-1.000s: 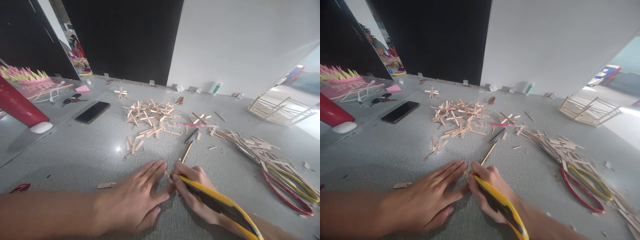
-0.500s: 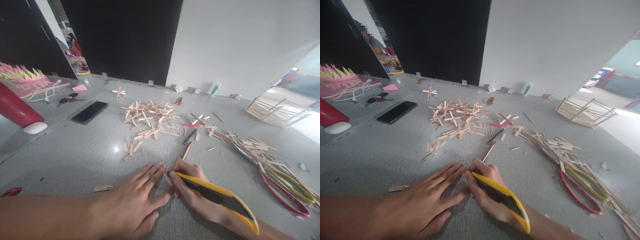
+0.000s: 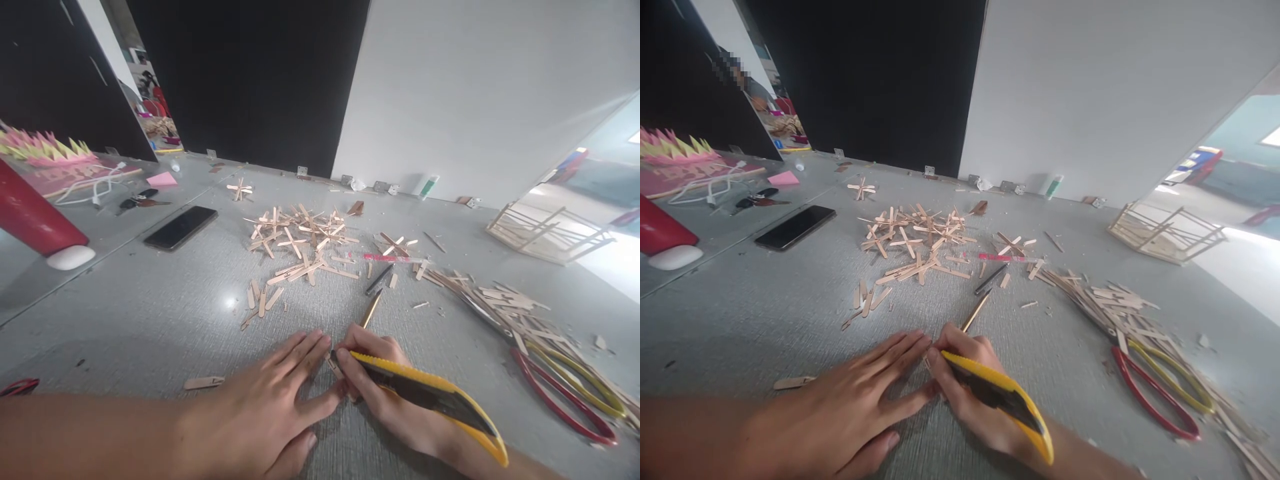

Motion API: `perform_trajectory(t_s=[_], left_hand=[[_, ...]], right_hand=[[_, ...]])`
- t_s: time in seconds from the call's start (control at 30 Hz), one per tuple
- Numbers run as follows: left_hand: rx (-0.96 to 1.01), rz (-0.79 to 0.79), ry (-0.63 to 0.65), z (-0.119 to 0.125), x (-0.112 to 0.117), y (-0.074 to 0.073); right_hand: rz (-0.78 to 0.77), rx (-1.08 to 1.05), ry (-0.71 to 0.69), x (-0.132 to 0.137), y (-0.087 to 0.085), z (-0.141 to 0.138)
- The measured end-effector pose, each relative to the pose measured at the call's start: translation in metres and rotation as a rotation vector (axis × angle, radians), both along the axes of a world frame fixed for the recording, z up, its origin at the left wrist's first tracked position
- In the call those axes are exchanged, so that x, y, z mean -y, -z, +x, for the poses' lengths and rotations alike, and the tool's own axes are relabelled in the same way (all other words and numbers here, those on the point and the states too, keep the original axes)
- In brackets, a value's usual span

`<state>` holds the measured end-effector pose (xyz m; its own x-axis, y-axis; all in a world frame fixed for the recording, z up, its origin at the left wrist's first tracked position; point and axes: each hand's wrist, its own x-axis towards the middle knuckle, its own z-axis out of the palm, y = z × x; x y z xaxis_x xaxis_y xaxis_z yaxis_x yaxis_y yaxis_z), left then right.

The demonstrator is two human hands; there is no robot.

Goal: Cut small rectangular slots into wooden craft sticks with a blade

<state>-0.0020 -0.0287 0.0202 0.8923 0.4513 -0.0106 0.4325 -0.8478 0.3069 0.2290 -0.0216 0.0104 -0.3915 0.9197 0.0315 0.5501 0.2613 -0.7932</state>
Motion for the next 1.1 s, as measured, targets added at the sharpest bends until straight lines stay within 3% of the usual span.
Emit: perform_trajectory(t_s=[0.43, 0.8, 1.1], left_hand=[[0.019, 0.021, -0.042, 0.0002, 0.0017, 0.0037], [0.029, 0.008, -0.010, 0.0009, -0.0001, -0.0004], [0.028, 0.007, -0.016, 0.0030, -0.0002, 0.0023]], right_hand=[[0.089, -0.016, -0.114, 0.0058, -0.0060, -0.0029], [0.059, -0.011, -0.093, 0.0031, 0.0010, -0.0005], [0.066, -0.059, -0.080, 0.0065, -0.0040, -0.0038]])
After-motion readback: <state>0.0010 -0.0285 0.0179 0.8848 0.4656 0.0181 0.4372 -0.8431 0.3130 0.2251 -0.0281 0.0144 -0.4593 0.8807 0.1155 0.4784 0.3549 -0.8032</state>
